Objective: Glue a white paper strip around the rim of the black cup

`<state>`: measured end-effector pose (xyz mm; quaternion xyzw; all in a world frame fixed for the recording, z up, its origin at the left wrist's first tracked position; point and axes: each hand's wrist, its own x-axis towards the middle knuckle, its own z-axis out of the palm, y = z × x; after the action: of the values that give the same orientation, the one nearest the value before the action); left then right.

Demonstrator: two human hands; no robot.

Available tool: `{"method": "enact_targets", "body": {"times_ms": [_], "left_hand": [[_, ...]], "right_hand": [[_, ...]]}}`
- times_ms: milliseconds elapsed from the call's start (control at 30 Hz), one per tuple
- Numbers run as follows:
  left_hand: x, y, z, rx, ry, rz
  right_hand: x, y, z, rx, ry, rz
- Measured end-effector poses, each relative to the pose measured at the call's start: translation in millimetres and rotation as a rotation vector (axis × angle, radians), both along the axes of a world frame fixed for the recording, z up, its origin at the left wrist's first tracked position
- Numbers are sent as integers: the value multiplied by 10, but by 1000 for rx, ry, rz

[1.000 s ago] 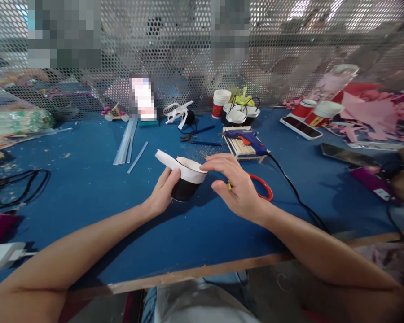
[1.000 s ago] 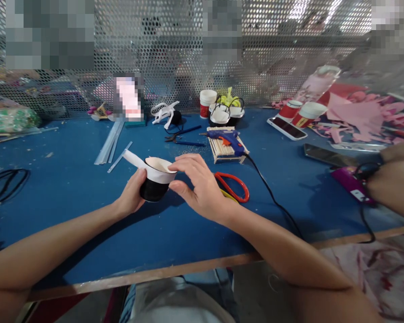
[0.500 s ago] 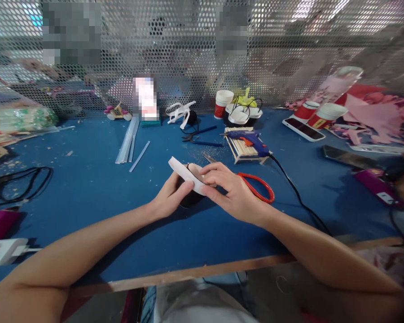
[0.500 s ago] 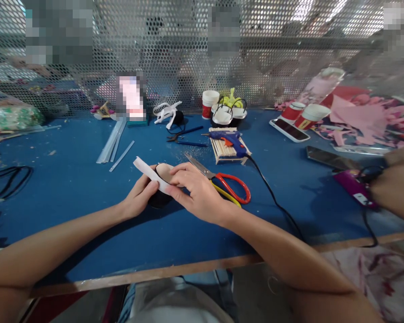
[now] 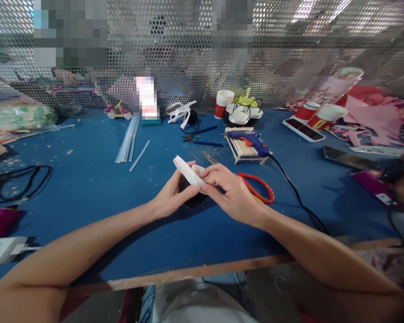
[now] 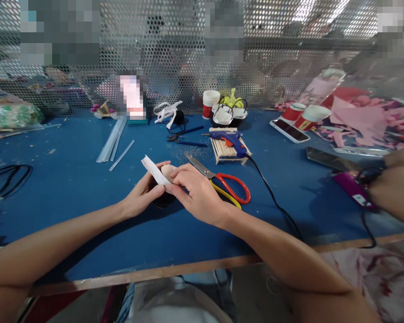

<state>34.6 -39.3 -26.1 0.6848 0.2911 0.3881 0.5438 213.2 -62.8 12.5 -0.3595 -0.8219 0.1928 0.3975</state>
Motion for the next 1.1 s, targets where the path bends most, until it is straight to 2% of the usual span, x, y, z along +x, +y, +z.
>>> {"method": "enact_targets", "body": {"times_ms": [167,267,367,500,567,633,700,800,967,1100], "left_hand": [[24,-1,16,103,0,26],[1,40,51,130,11,32],[-48,113,101,118,-9,0],[-106,203,141,127,-33,-61],[-118,227,149,142,-25,-28],[-122,230,162,174,-27,61],[-126,207,187,265,-41,173],[-130,129,240,518,6,262],[-118,-1,267,981,297,168],[-110,-15,244,1071,408,103]], "right_hand": [[3,21,-31,-65,-4,-24],[31,48,-20,-78,-14,29],[73,71,27,-61,-65,74],[97,82,46,-109,-145,63],[86,80,15,-135,-146,72],[67,80,-31,-141,-123,75],[46,84,-76,-141,-91,57],[25,95,-120,-158,-33,-13],[27,103,-139,-228,65,-82],[29,94,-145,-271,76,-99]]}}
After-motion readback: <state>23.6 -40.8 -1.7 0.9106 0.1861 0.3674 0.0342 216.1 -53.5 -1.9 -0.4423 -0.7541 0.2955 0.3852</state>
